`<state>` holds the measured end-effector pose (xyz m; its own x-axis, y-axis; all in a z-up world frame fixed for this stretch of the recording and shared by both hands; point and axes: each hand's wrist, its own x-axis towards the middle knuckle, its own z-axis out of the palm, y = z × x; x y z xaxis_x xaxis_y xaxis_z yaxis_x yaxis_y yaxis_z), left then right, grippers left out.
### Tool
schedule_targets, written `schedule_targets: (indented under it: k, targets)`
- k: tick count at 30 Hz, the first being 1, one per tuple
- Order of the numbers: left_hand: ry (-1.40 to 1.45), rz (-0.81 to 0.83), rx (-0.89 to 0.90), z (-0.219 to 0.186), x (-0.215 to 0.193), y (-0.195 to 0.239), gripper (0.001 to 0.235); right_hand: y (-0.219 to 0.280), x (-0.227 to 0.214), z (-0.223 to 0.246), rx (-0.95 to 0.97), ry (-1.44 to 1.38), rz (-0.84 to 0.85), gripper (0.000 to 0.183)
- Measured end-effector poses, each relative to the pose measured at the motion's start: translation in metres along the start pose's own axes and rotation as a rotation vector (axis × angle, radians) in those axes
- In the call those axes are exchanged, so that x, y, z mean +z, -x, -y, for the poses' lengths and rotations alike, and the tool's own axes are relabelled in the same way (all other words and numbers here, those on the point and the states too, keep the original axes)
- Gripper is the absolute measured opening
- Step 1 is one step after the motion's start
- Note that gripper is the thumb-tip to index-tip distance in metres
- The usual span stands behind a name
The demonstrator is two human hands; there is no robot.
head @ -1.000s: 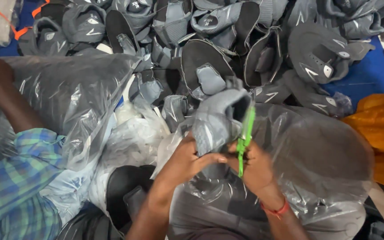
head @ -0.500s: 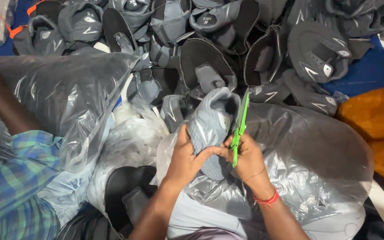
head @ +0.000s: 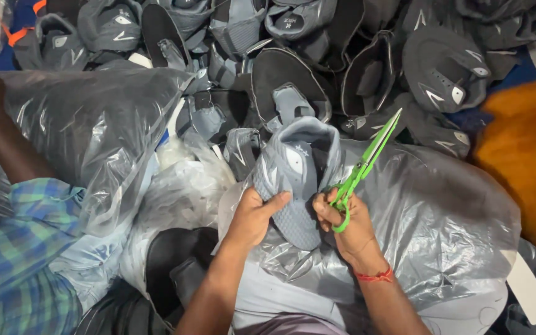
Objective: The person trims excess thread and material from manufactured sneaker uppers using scissors.
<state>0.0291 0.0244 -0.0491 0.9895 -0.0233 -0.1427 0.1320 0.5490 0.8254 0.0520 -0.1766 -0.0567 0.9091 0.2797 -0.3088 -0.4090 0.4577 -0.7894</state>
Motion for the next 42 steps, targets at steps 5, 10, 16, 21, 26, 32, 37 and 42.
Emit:
schedule_targets:
  k: [5, 10, 16, 21, 26, 32, 37, 42]
  targets:
    - [-0.303, -0.079, 0.027, -0.005, 0.007, 0.002, 0.028, 0.015, -0.002, 0.004, -0.033, 0.037, 0.036, 0.024]
    - [-0.502, -0.168, 0.198, -0.028, 0.009, 0.005, 0.023, 0.037, -0.023, 0.008, -0.043, 0.078, 0.009, 0.024]
    - [-0.463, -0.253, 0.358, -0.051, 0.032, 0.008, 0.022, 0.072, -0.045, 0.016, -0.138, 0.666, -0.122, 0.022]
    - [-0.522, -0.283, 0.476, -0.06, 0.05, 0.015, 0.02, 0.092, -0.017, 0.037, -0.151, 1.512, -0.232, 0.061]
    - [-0.559, -0.274, 0.441, -0.06, 0.054, 0.023, 0.018, 0.091, -0.009, 0.045, -0.273, 1.601, -0.223, 0.066]
    - [-0.645, -0.223, 0.419, -0.067, 0.055, 0.027, 0.018, 0.09, -0.007, 0.051, -0.392, 1.632, -0.242, 0.061]
    - [-0.469, -0.165, 0.353, -0.062, 0.053, 0.024, 0.024, 0.09, -0.007, 0.05, -0.512, 1.621, -0.246, 0.059]
    - [-0.437, -0.195, 0.301, -0.056, 0.048, 0.023, 0.02, 0.089, -0.015, 0.042, -0.432, 1.575, -0.265, 0.054]
